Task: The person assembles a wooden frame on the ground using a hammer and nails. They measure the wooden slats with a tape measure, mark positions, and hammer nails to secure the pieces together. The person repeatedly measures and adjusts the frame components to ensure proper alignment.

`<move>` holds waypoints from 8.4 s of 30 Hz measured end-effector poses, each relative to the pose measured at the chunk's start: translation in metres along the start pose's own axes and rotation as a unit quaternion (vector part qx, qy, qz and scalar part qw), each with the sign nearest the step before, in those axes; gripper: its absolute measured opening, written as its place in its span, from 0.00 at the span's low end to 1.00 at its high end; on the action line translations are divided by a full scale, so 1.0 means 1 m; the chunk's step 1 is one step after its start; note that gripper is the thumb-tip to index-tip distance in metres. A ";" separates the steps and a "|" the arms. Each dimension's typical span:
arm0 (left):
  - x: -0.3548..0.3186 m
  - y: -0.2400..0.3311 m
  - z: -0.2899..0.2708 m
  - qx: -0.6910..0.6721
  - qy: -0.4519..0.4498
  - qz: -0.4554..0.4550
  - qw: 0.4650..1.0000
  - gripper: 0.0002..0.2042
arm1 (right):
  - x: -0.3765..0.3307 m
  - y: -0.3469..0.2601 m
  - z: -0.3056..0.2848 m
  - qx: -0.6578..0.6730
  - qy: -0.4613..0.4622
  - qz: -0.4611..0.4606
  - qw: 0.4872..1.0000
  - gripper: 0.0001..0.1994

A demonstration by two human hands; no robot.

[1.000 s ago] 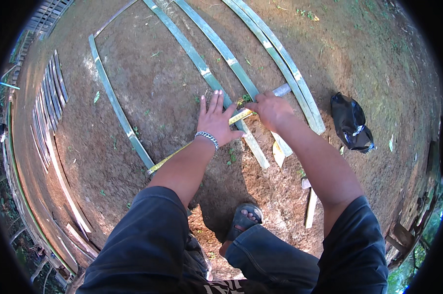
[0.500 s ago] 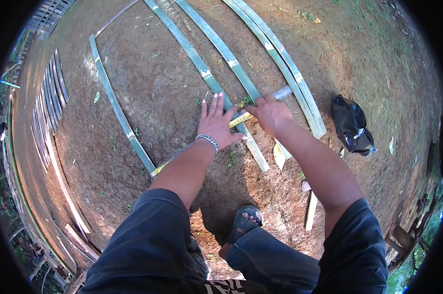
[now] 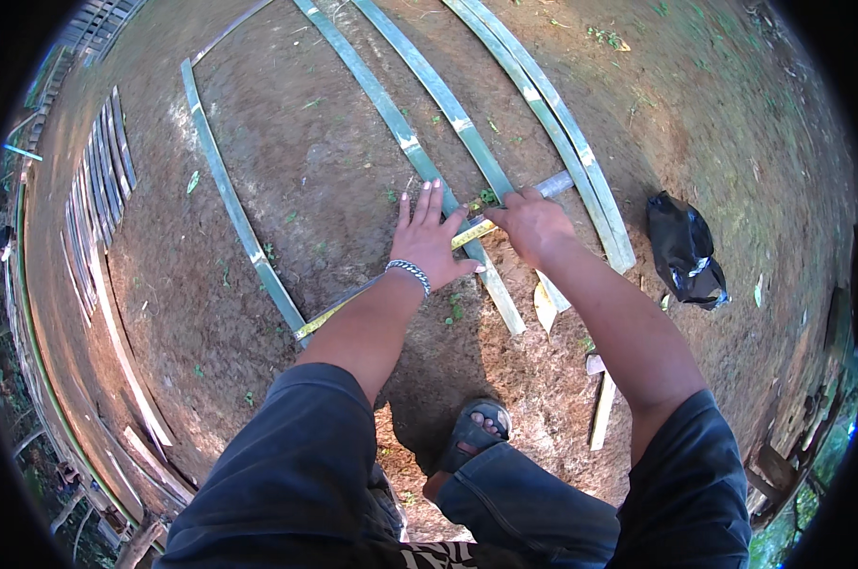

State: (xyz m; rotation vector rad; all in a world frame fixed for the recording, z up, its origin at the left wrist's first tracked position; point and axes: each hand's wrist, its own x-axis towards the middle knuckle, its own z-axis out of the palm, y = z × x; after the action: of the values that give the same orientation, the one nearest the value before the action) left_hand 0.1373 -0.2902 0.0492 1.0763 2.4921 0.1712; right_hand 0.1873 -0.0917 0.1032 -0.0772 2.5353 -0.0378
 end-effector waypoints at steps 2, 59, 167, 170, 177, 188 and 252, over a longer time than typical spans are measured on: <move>-0.002 -0.006 0.002 -0.009 0.021 0.000 1.000 0.47 | 0.002 -0.002 -0.001 -0.001 0.007 0.003 1.000 0.23; 0.000 -0.005 -0.001 0.005 -0.024 -0.008 1.000 0.49 | 0.004 -0.003 -0.005 0.018 -0.019 0.000 1.000 0.23; 0.119 0.002 0.024 -0.038 0.171 0.115 0.978 0.29 | -0.158 0.292 0.256 0.057 0.062 0.478 0.874 0.26; 0.115 -0.014 0.016 -0.025 0.180 0.100 0.978 0.28 | -0.132 0.265 0.225 0.106 0.099 0.463 0.875 0.22; 0.118 -0.010 0.025 -0.065 0.210 0.119 0.968 0.27 | -0.158 0.262 0.168 -0.091 -0.147 0.380 0.909 0.19; 0.114 -0.017 0.025 -0.075 0.234 0.120 0.962 0.25 | -0.204 0.077 0.049 0.404 0.440 0.422 0.682 0.03; 0.002 -0.008 0.065 -0.246 0.268 0.046 0.930 0.02 | 0.013 -0.106 0.117 0.626 0.411 0.227 0.623 0.17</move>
State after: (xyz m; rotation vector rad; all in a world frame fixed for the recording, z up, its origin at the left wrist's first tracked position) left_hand 0.1581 -0.2976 -0.0127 1.0151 2.6136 1.1936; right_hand 0.2480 -0.1990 0.0040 1.3966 2.5538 -1.9670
